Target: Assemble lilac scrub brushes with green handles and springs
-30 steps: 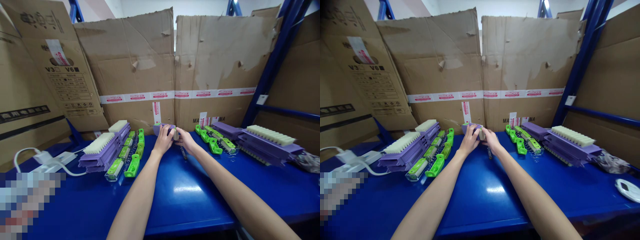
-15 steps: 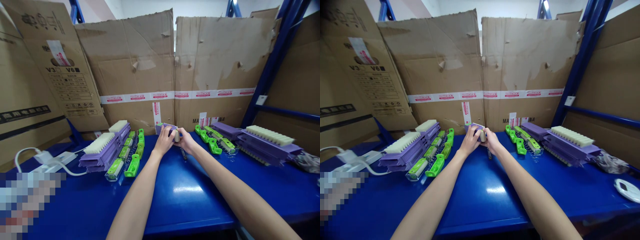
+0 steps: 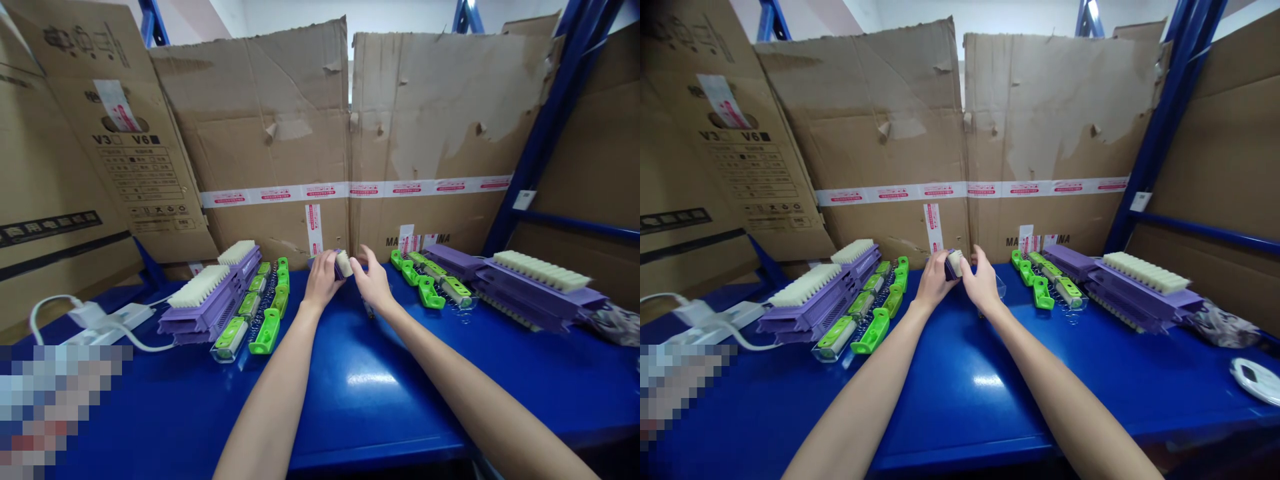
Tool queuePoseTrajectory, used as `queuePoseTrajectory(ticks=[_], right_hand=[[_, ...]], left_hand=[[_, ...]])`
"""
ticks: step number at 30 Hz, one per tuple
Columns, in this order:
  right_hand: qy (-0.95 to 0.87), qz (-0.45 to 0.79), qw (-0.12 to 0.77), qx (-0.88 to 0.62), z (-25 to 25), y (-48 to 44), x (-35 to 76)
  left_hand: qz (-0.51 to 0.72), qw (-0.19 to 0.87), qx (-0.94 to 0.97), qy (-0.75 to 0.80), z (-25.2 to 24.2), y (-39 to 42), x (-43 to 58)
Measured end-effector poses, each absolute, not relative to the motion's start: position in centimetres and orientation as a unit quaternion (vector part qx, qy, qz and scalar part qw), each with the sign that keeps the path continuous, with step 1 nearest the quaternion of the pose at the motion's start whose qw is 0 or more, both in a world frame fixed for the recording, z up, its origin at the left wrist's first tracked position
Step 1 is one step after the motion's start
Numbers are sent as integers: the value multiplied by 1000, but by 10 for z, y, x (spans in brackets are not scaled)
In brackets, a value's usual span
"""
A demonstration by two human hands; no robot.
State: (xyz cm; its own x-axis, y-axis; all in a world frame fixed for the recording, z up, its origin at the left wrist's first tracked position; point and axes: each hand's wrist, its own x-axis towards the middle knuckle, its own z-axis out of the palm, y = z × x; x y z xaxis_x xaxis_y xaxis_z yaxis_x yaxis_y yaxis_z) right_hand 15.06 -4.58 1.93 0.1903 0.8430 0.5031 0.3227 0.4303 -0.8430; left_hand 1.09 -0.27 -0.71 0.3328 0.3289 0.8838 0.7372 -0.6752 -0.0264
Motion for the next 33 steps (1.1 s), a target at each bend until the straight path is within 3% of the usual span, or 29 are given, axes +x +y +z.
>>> queuePoseTrajectory(ticks=[5,9,15,19,22,25,33], right_hand=[[-625,139,625,-447,37,-62,152],[-576,82,635,-509,49,-64,166],[-654,-83,278,-699,43,-54,192],[-671,-2,111,-733,43,-56,200],[-677,60,37,-733,45,-58,203],[-684,54,47,-726,45,-57,206],[-745,-43,254,-616,44,-52,200]], left_hand=[[-476,219,-776,-351,-8,0,7],[-496,215,-762,-356,-9,1,7],[-490,206,-772,-347,-10,2,7],[-489,206,-775,-344,-11,3,7],[-489,206,-775,-343,-12,3,7],[-488,202,-775,-347,-12,3,7],[-492,189,-771,-359,-11,1,8]])
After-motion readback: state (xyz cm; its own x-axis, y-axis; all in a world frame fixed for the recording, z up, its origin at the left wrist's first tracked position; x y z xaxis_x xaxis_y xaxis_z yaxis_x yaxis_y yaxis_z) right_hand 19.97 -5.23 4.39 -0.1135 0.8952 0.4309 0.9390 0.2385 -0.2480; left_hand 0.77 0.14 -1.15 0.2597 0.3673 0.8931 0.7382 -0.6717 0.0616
